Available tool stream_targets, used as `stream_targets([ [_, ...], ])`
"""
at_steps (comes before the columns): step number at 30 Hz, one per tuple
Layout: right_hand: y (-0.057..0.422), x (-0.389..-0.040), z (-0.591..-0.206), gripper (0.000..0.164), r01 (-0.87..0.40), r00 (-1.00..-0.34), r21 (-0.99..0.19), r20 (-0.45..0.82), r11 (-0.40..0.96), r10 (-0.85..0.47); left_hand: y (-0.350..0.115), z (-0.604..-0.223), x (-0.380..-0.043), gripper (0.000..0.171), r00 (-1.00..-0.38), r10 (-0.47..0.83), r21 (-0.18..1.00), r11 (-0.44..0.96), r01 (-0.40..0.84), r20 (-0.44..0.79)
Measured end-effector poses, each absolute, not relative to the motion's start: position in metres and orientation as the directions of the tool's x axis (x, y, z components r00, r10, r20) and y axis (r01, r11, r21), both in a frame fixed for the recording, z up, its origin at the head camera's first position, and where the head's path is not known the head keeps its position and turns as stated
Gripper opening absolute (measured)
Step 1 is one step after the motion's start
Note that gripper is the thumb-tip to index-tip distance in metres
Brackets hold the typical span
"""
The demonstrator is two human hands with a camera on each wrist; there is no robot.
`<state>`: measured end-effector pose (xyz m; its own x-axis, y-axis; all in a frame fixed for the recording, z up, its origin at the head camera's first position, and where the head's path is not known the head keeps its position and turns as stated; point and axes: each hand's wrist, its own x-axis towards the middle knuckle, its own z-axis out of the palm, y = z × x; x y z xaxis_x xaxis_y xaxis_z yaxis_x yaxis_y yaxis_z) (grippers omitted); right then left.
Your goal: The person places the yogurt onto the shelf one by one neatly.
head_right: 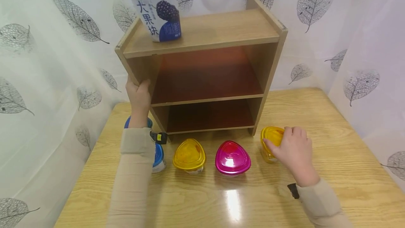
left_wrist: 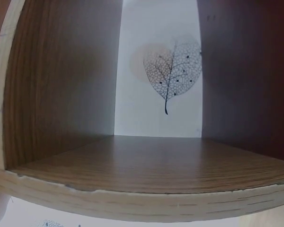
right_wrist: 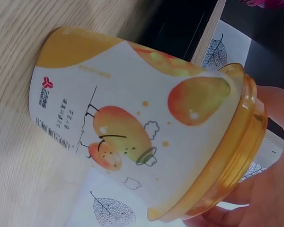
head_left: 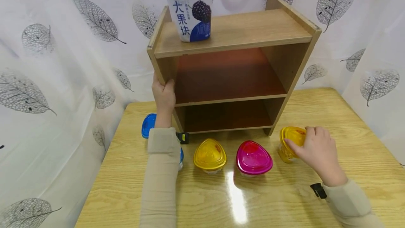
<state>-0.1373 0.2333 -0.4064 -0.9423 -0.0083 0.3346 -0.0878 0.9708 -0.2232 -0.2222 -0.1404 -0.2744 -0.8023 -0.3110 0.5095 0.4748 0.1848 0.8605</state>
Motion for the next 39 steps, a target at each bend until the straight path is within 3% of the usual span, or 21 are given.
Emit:
stream_targets([
  [14, 0.237, -0.141, -0.399, 0.069, -0.181, -0.968, -0.357, 0.228, 0.916, -0.103, -0.139, -0.272, -0.222, 0.045, -0.785, -0.31, 0.844, 0.195, 0.5, 0.537],
  [20, 0.237, -0.139, -0.396, 0.068, -0.207, -0.972, -0.413, 0.188, 0.887, -0.139, -0.148, -0.287, -0.239, 0.046, -0.789, -0.31, 0.848, 0.19, 0.496, 0.531],
  [30, 0.235, -0.13, -0.406, 0.082, -0.092, -0.959, -0.389, 0.282, 0.917, 0.023, -0.149, -0.296, -0.245, 0.047, -0.775, -0.332, 0.843, 0.182, 0.506, 0.537],
  [39, 0.236, -0.13, -0.408, 0.08, -0.112, -0.961, -0.391, 0.275, 0.914, 0.0, -0.148, -0.295, -0.245, 0.043, -0.774, -0.333, 0.841, 0.165, 0.515, 0.539],
])
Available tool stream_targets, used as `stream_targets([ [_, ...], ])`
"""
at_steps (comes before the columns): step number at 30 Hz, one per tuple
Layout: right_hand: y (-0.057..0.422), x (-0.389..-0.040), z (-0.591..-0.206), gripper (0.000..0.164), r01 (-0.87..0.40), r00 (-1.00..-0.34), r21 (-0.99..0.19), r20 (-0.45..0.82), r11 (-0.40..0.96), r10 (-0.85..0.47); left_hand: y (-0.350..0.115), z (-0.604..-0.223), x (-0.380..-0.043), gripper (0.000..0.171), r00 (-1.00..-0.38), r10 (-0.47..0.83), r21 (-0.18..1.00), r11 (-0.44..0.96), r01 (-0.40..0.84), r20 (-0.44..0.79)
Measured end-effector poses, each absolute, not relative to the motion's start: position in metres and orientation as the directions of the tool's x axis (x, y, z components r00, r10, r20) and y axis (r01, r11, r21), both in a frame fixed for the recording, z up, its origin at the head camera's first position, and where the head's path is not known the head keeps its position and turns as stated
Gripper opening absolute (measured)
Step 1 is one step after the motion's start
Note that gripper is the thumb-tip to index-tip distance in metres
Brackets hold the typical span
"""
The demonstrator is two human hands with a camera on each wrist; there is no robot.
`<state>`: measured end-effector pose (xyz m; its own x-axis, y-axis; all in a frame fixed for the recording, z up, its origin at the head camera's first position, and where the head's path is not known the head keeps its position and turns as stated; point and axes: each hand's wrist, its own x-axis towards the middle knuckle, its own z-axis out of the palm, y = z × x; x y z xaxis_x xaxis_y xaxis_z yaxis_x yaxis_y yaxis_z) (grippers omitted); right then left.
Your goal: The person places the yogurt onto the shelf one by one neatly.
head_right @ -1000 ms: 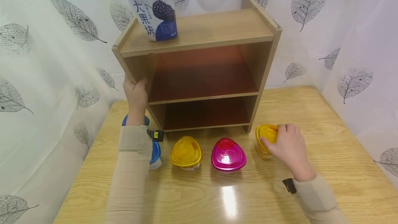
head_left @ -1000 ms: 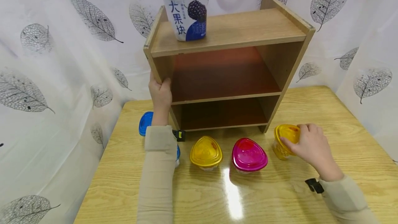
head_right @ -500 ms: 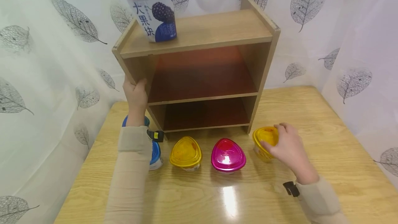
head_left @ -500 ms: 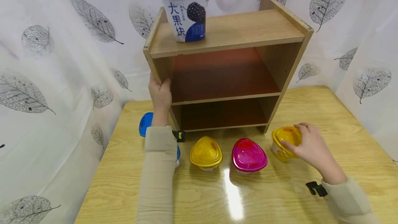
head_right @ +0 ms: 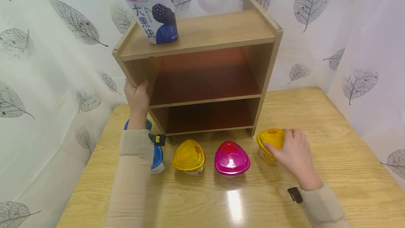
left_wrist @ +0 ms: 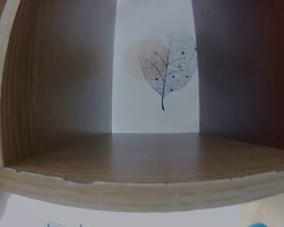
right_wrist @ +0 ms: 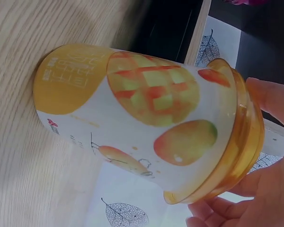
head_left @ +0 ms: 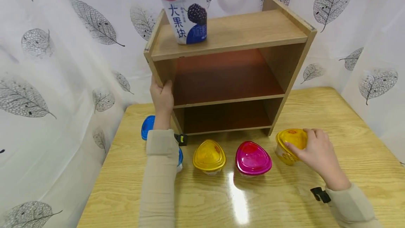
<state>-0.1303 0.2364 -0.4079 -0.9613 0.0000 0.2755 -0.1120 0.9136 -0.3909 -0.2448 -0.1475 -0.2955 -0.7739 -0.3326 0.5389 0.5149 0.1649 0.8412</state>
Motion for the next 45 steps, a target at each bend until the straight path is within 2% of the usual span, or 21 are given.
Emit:
stream_targets([
  [10, 0.239, -0.13, -0.406, 0.075, -0.167, -0.967, -0.441, 0.248, 0.882, -0.06, -0.148, -0.301, -0.245, 0.037, -0.74, -0.282, 0.791, 0.155, 0.592, 0.61],
  [20, 0.241, -0.131, -0.402, 0.071, -0.2, -0.975, -0.486, 0.18, 0.851, -0.127, -0.145, -0.295, -0.241, 0.042, -0.78, -0.287, 0.83, 0.167, 0.532, 0.557],
  [27, 0.238, -0.131, -0.407, 0.076, -0.147, -0.97, -0.49, 0.24, 0.859, -0.029, -0.146, -0.295, -0.241, 0.043, -0.769, -0.3, 0.824, 0.176, 0.538, 0.565],
  [32, 0.237, -0.132, -0.409, 0.079, -0.132, -0.967, -0.464, 0.256, 0.876, -0.01, -0.148, -0.299, -0.244, 0.043, -0.759, -0.316, 0.821, 0.178, 0.543, 0.57],
  [40, 0.239, -0.135, -0.408, 0.075, -0.168, -0.972, -0.501, 0.23, 0.849, -0.057, -0.149, -0.297, -0.244, 0.043, -0.775, -0.304, 0.832, 0.168, 0.529, 0.554],
  [45, 0.241, -0.137, -0.408, 0.073, -0.211, -0.969, -0.526, 0.223, 0.824, -0.106, -0.143, -0.283, -0.229, 0.042, -0.786, -0.297, 0.84, 0.171, 0.515, 0.542],
])
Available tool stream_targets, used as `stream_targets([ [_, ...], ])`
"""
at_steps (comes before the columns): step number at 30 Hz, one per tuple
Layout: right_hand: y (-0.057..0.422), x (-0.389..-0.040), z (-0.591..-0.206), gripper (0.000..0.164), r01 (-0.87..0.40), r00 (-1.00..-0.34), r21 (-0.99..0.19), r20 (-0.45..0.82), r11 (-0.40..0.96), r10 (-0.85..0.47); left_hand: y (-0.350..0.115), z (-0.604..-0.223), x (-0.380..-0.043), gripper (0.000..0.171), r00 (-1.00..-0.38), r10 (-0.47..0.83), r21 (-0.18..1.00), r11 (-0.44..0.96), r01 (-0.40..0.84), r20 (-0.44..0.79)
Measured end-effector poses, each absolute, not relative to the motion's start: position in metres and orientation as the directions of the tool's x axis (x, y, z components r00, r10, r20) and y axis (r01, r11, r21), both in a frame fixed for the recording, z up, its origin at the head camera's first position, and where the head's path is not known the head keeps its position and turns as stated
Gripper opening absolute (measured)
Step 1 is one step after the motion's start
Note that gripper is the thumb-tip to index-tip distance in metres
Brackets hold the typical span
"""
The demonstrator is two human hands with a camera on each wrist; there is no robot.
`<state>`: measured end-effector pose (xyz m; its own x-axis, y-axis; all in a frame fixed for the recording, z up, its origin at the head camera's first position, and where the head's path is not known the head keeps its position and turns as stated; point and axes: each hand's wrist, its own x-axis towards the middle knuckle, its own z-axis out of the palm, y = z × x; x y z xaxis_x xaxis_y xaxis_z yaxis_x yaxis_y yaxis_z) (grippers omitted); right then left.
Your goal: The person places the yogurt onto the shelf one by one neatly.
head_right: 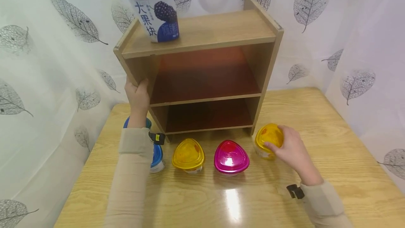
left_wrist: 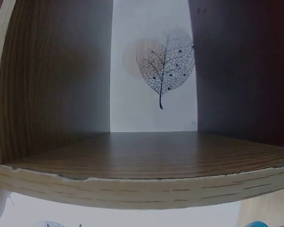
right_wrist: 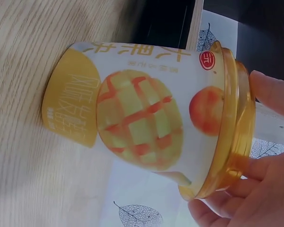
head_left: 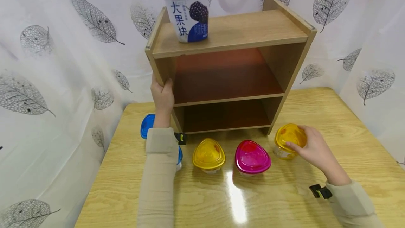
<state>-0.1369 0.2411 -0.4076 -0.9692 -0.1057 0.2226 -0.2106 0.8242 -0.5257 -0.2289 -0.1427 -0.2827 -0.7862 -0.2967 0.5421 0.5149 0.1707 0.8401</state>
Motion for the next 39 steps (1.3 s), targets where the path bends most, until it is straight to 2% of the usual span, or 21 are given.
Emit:
stream_targets([
  [5, 0.243, -0.136, -0.407, 0.07, -0.206, -0.973, -0.562, 0.205, 0.801, -0.106, -0.139, -0.276, -0.223, 0.042, -0.788, -0.294, 0.84, 0.173, 0.514, 0.542],
  [9, 0.247, -0.13, -0.41, 0.069, -0.18, -0.977, -0.63, 0.203, 0.756, -0.064, -0.141, -0.282, -0.232, 0.042, -0.789, -0.29, 0.84, 0.155, 0.519, 0.541],
  [14, 0.258, -0.124, -0.422, 0.072, -0.179, -0.978, -0.756, 0.205, 0.63, -0.033, -0.146, -0.292, -0.245, 0.042, -0.778, -0.3, 0.834, 0.172, 0.525, 0.551],
  [21, 0.27, -0.123, -0.449, 0.074, -0.187, -0.982, -0.877, 0.161, 0.442, -0.097, -0.149, -0.292, -0.247, 0.044, -0.748, -0.308, 0.808, 0.183, 0.559, 0.588],
  [29, 0.277, -0.125, -0.469, 0.073, -0.14, -0.982, -0.904, 0.075, 0.405, -0.171, -0.15, -0.292, -0.246, 0.044, -0.756, -0.317, 0.82, 0.203, 0.535, 0.572],
  [39, 0.272, -0.134, -0.481, 0.065, -0.197, -0.975, -0.91, 0.141, 0.366, -0.173, -0.149, -0.295, -0.244, 0.045, -0.78, -0.311, 0.84, 0.177, 0.513, 0.542],
])
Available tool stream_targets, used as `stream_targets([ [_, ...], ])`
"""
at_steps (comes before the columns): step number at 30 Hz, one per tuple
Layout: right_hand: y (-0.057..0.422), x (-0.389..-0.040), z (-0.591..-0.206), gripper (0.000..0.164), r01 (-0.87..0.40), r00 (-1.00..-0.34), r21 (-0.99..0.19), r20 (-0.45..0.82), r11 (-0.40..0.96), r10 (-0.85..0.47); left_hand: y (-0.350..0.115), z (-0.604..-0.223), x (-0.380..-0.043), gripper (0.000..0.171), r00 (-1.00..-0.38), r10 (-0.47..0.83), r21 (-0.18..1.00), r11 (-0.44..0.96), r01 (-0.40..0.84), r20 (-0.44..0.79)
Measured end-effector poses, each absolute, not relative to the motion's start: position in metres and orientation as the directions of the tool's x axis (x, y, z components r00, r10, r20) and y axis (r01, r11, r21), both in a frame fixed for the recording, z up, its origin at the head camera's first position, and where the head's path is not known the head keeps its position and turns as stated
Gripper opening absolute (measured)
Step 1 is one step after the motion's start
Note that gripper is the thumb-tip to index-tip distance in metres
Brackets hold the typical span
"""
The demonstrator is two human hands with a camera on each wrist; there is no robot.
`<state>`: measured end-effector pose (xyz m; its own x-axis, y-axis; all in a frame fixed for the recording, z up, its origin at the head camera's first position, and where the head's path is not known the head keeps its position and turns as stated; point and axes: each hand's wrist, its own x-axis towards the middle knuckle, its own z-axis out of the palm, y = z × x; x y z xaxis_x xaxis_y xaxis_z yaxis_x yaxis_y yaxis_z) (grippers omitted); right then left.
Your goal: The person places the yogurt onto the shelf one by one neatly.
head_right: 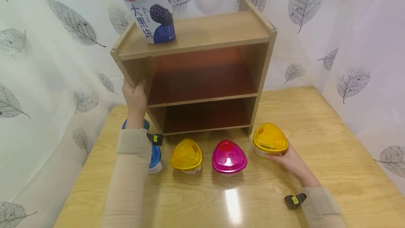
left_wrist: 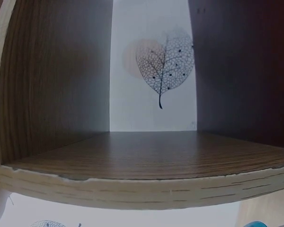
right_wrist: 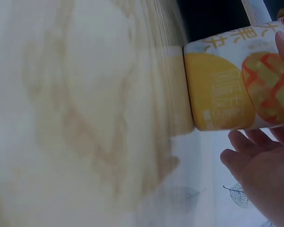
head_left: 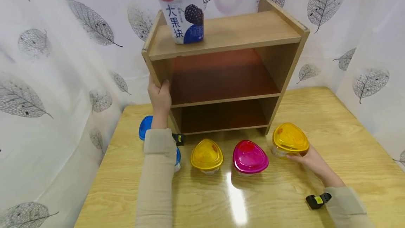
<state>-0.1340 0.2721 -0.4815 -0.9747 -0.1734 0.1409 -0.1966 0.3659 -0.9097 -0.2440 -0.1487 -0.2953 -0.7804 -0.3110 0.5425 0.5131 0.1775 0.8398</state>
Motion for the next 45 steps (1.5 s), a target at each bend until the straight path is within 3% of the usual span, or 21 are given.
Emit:
stream_targets([
  [12, 0.268, -0.137, -0.484, 0.061, -0.206, -0.977, -0.878, 0.159, 0.432, -0.142, -0.149, -0.297, -0.244, 0.043, -0.787, -0.309, 0.844, 0.153, 0.513, 0.534],
  [26, 0.268, -0.133, -0.476, 0.053, -0.213, -0.977, -0.884, 0.181, 0.415, -0.114, -0.148, -0.299, -0.242, 0.045, -0.788, -0.307, 0.846, 0.173, 0.504, 0.533],
  [34, 0.272, -0.135, -0.443, 0.048, -0.305, -0.95, -0.897, 0.262, 0.32, -0.171, -0.15, -0.298, -0.241, 0.045, -0.781, -0.316, 0.842, 0.181, 0.508, 0.539],
  [41, 0.272, -0.141, -0.405, 0.051, -0.389, -0.91, -0.919, 0.374, 0.058, -0.181, -0.15, -0.298, -0.241, 0.044, -0.781, -0.302, 0.837, 0.183, 0.515, 0.547],
  [45, 0.272, -0.143, -0.381, 0.052, -0.43, -0.888, -0.902, 0.427, -0.02, -0.17, -0.149, -0.297, -0.241, 0.044, -0.782, -0.298, 0.837, 0.18, 0.517, 0.547],
])
